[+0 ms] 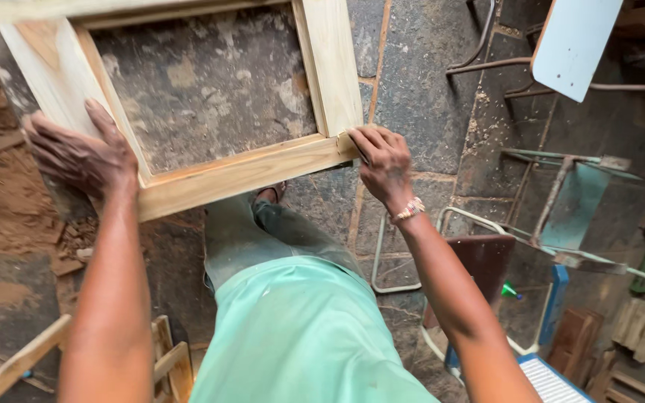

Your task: The person sands a rectangular wooden frame using a sanding block held in the right hand. They systematically smooth the edges and corners of the frame, frequently rotating and flipping the object to access different sides. The person also uses their left hand to wipe away dust from the frame's surface during the process.

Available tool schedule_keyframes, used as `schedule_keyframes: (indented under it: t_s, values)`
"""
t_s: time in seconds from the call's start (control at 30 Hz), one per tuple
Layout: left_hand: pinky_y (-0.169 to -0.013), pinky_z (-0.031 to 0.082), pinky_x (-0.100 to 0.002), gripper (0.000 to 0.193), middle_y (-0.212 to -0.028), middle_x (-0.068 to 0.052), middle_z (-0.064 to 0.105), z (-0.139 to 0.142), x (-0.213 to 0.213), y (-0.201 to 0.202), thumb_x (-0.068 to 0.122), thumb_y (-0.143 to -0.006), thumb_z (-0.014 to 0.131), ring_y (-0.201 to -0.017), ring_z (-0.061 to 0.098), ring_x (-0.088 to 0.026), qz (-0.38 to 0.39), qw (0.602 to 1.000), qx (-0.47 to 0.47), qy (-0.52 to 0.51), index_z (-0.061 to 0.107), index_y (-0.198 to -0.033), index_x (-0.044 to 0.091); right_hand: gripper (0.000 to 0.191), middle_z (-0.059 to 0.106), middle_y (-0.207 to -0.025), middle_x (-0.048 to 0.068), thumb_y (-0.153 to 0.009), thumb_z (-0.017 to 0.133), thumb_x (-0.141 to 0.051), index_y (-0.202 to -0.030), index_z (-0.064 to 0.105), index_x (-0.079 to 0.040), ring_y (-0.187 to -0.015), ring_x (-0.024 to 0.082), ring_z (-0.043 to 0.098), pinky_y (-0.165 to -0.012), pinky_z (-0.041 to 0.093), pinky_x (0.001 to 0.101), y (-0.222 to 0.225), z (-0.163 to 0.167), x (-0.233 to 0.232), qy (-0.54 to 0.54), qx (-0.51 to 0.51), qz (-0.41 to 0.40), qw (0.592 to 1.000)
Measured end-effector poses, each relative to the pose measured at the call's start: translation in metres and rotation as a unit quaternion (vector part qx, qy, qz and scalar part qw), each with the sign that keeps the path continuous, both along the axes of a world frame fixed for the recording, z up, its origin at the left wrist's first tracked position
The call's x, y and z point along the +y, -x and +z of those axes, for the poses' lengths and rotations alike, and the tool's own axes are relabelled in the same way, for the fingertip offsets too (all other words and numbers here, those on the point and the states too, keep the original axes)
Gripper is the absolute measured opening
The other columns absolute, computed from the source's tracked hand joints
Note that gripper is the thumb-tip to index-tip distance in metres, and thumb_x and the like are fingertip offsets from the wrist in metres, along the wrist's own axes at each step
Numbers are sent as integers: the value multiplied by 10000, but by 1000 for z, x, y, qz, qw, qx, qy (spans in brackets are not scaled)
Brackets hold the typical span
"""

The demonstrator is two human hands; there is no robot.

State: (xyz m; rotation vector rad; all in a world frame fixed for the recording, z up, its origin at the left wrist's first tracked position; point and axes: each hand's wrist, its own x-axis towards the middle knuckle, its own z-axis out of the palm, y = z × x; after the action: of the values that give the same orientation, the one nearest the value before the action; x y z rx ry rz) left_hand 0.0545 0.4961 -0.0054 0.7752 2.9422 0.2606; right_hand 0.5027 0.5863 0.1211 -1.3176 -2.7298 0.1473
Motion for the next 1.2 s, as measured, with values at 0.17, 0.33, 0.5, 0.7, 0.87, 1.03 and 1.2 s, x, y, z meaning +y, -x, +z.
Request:
schedule_keyframes:
  t_s: [0.17,0.33,0.5,0.7,0.87,1.03,1.2]
  values:
    - [-1295,120,-585,913,-1689,-226,231,-1,0,3,787,-1059,342,-1585,237,-366,52,994,-86,31,200,-1607,70,256,744,-1137,31,-970,616,-36,-1174,716,-153,-1032,202,671,-827,468,361,5,-6,-2,11,-19,46,999]
    - [-1255,128,-622,937,-1678,-247,248,-10,-2,4,809,-1108,380,-1565,256,-410,22,999,-44,18,197,-1604,35,406,741,-1204,71,-859,591,-8,-1235,716,-98,-1092,226,658,-878,484,356,5,-6,-6,-35,-14,58,998]
    - [-1219,223,-587,921,-1627,-247,322,-9,-4,5,793,-1042,392,-1494,342,-403,8,1000,-16,3,255,-1570,51,304,754,-1154,32,-962,631,-7,-1200,719,-174,-1075,191,654,-881,467,370,4,-9,-5,25,-32,44,998]
    - [-1169,299,-555,890,-1574,-228,390,-6,-1,6,824,-1065,442,-1434,412,-376,11,999,5,-31,320,-1516,66,433,747,-1171,43,-831,600,30,-1215,712,-138,-1074,201,654,-894,477,354,-4,-10,1,-9,-35,59,998]
    - [-1214,198,-603,924,-1627,-288,296,-8,-2,5,768,-1092,369,-1502,297,-446,-15,1000,-3,-15,234,-1581,-5,400,716,-1265,37,-909,645,24,-1277,695,-126,-1116,210,635,-907,461,344,-15,-7,8,-38,-36,42,998]
    - [-1241,135,-581,961,-1650,-257,244,-5,-2,3,797,-1037,330,-1528,237,-418,27,997,-75,24,194,-1580,16,465,726,-1228,16,-780,622,36,-1199,708,-147,-1149,197,647,-968,479,370,-23,-3,14,-44,-30,56,997]
    - [-1236,145,-594,970,-1638,-280,262,-1,3,4,808,-1059,341,-1520,255,-431,17,998,-54,0,215,-1571,-6,376,736,-1224,53,-881,614,8,-1221,724,-107,-1116,202,650,-880,468,331,-27,2,8,-34,-7,64,997]
